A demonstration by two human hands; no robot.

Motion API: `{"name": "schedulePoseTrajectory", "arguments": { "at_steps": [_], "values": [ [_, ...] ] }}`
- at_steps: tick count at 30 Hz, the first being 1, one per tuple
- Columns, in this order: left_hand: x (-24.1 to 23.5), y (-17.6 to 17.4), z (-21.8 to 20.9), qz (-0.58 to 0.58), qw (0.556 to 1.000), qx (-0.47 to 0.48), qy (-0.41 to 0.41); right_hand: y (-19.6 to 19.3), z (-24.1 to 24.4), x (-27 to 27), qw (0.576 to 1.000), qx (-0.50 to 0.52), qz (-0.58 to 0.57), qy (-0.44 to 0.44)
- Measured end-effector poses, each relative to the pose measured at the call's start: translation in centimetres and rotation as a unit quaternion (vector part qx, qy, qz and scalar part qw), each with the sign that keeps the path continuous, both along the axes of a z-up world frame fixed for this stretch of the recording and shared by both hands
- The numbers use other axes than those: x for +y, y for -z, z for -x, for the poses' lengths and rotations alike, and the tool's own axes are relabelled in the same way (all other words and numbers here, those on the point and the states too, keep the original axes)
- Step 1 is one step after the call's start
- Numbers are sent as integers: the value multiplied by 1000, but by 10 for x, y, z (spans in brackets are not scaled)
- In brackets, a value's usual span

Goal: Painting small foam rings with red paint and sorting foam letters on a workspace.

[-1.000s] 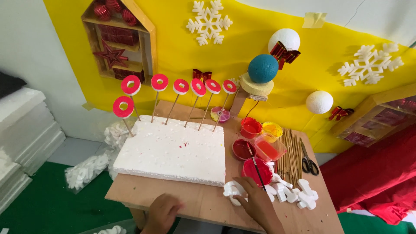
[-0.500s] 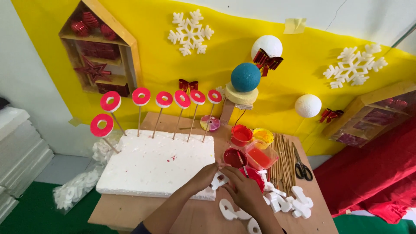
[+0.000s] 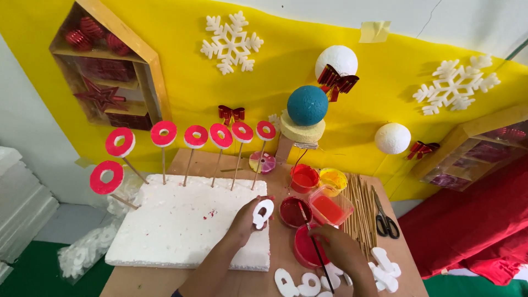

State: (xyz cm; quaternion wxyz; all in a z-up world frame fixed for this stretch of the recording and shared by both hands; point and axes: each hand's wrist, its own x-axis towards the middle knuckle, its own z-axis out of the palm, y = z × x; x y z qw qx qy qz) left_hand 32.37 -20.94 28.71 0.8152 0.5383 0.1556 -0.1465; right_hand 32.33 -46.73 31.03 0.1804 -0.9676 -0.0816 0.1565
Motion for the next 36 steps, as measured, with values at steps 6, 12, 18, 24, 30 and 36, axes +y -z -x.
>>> {"name": "schedulePoseTrajectory", "arguments": {
  "at_steps": [6, 12, 18, 24, 30, 36],
  "values": [
    [3, 19, -8, 79, 992, 47, -85, 30, -12, -6, 998, 25, 27, -51],
    [6, 22, -6, 116, 987, 56, -96, 44, -17, -19, 990, -4, -142, 3],
    [6, 27, -8, 114, 990, 24, -80, 95, -28, -58, 845, -271, -460, 28],
    [4, 52, -16, 121, 984, 50, -120, 109, -29, -58, 755, -399, -516, 61],
    [3, 55, -16, 130, 983, 47, -122, 122, -40, -59, 828, -427, -363, -17],
    [2, 47, -11, 104, 989, 30, -100, 128, -41, -47, 880, -393, -264, -26]
  ]
}}
